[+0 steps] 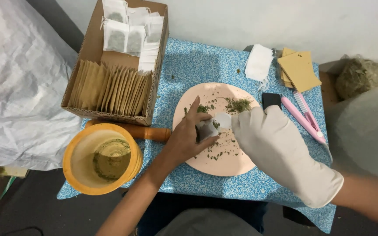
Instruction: Filling individual tea filter bags with dried tea leaves using a small spoon.
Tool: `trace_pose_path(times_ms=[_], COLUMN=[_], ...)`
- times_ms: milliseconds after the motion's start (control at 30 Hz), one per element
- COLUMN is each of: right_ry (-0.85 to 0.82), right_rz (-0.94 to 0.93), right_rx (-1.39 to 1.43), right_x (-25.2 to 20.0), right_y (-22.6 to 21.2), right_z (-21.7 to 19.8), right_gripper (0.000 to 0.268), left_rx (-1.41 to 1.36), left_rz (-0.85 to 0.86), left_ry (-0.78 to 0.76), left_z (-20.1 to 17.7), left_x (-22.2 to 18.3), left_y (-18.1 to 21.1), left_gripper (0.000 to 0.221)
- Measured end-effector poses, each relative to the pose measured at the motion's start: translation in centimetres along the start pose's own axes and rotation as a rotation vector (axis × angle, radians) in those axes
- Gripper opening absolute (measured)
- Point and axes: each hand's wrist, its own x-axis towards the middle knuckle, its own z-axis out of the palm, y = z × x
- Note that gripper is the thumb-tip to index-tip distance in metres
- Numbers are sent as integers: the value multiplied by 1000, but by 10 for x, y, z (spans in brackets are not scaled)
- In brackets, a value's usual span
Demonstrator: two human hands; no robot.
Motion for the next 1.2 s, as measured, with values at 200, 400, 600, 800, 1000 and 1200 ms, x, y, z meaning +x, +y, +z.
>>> trace_pose_path(times_ms=[200,400,600,800,1000,1200], right_ry=[65,17,212,-95,196,537], right_rz=[155,201,495,618,691,591], right_rx=[14,98,281,830,1079,1276], right_x=[-6,-10,-34,-49,-64,-49], right_y=[-2,-7,-7,-67,-143,-97], right_z=[5,21,40,71,95,85], right_gripper=[27,22,51,25,23,51], left_rx=[-48,-53,-152,-291,-251,-319], left_rz=[-26,-42,119,74,64,182], left_ry=[3,-20,56,93,50,-93], left_z=[-4,-6,3,-4,-9,-16], left_x=[1,1,-7,-7,-4,3], left_y=[6,11,-7,12,23,23], left_gripper=[105,90,90,74,53,67])
